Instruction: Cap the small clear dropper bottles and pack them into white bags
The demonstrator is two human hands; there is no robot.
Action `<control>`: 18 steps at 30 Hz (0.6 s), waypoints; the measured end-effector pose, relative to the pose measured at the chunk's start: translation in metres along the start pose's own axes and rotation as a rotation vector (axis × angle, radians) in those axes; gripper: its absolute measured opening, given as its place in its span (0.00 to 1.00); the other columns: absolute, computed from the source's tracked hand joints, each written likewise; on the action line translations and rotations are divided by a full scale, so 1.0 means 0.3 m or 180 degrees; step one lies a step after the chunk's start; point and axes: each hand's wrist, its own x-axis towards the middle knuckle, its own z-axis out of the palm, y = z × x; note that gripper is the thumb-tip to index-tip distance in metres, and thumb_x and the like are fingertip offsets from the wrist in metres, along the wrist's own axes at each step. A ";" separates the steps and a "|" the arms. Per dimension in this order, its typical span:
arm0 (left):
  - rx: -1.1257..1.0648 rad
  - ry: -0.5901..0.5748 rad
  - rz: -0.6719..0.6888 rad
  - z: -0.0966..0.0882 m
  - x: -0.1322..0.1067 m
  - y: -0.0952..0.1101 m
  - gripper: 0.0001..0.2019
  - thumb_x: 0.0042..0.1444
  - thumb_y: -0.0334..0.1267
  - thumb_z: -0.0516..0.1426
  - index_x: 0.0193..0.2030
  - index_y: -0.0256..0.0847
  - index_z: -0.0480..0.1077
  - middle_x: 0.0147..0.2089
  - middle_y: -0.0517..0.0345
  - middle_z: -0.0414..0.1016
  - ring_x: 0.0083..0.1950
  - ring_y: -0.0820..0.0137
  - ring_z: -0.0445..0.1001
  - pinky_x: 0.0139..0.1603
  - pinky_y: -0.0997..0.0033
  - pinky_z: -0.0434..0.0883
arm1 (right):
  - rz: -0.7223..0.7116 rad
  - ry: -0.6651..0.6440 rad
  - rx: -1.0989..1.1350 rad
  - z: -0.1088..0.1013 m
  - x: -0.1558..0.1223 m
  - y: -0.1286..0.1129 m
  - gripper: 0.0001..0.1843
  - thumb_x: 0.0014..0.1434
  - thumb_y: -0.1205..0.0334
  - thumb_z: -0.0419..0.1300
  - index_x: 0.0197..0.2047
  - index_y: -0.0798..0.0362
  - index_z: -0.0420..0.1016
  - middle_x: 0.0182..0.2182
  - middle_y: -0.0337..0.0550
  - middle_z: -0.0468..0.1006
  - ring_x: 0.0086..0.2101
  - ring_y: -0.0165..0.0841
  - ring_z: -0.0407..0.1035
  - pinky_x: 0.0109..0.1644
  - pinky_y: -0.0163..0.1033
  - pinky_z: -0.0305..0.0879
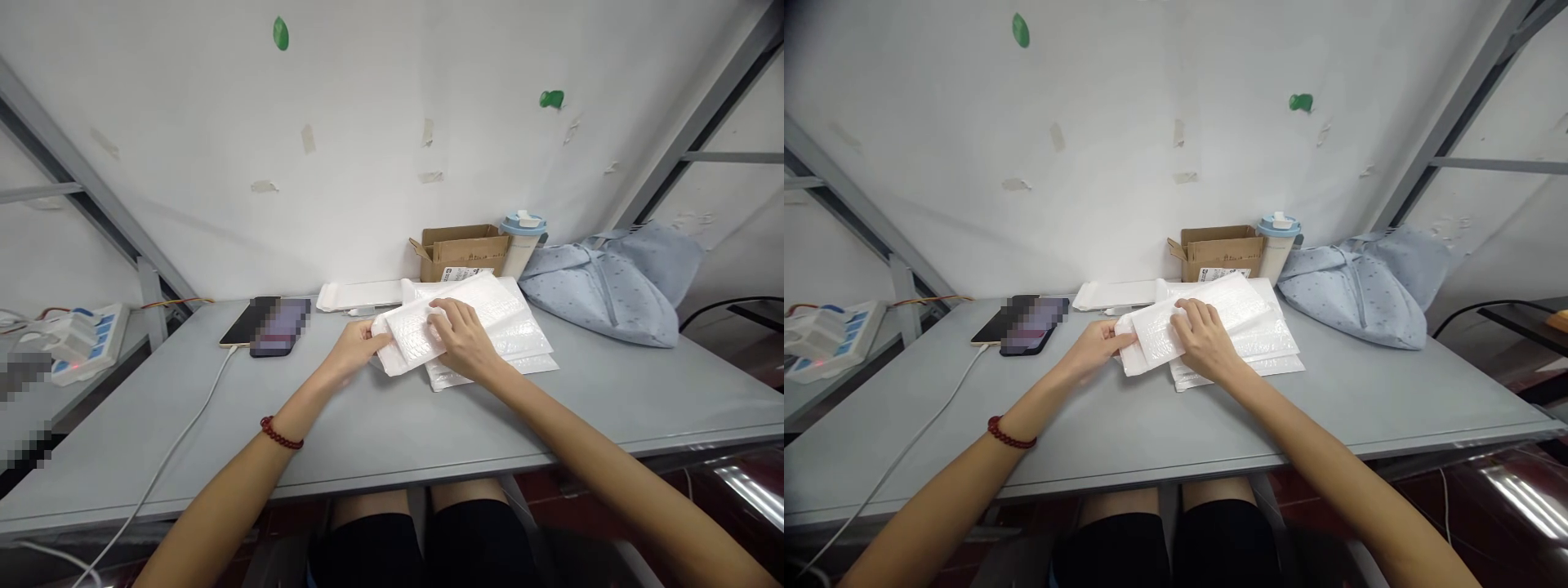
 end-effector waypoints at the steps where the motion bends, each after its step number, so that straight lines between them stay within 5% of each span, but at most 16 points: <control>1: 0.0068 0.0006 0.0052 0.003 -0.002 -0.001 0.10 0.46 0.41 0.59 0.32 0.35 0.72 0.30 0.57 0.76 0.31 0.69 0.73 0.31 0.72 0.68 | -0.0113 -0.0097 0.0032 -0.002 0.001 -0.005 0.18 0.47 0.75 0.52 0.44 0.55 0.65 0.52 0.59 0.64 0.54 0.48 0.55 0.50 0.51 0.54; 6: 0.0307 -0.0374 0.0272 -0.012 -0.002 -0.003 0.10 0.46 0.42 0.59 0.29 0.35 0.70 0.27 0.60 0.72 0.29 0.71 0.70 0.30 0.73 0.66 | -0.0363 -0.0557 0.0293 -0.017 -0.001 -0.028 0.34 0.46 0.56 0.59 0.56 0.56 0.56 0.61 0.63 0.53 0.60 0.53 0.45 0.57 0.59 0.44; 10: 0.0338 -0.0603 0.0373 -0.029 0.002 -0.006 0.12 0.47 0.44 0.60 0.29 0.35 0.71 0.26 0.60 0.71 0.28 0.72 0.70 0.30 0.74 0.65 | -0.0349 -0.0677 0.0408 -0.019 -0.005 -0.035 0.43 0.44 0.51 0.60 0.60 0.57 0.51 0.59 0.63 0.55 0.59 0.52 0.47 0.58 0.60 0.41; 18: 0.0435 -0.0146 0.0251 -0.042 0.011 -0.007 0.15 0.48 0.46 0.60 0.35 0.34 0.72 0.27 0.59 0.72 0.28 0.70 0.71 0.28 0.73 0.67 | -0.0257 -0.0297 0.0335 -0.014 0.000 -0.016 0.39 0.45 0.52 0.61 0.58 0.57 0.54 0.53 0.60 0.62 0.52 0.50 0.54 0.56 0.57 0.46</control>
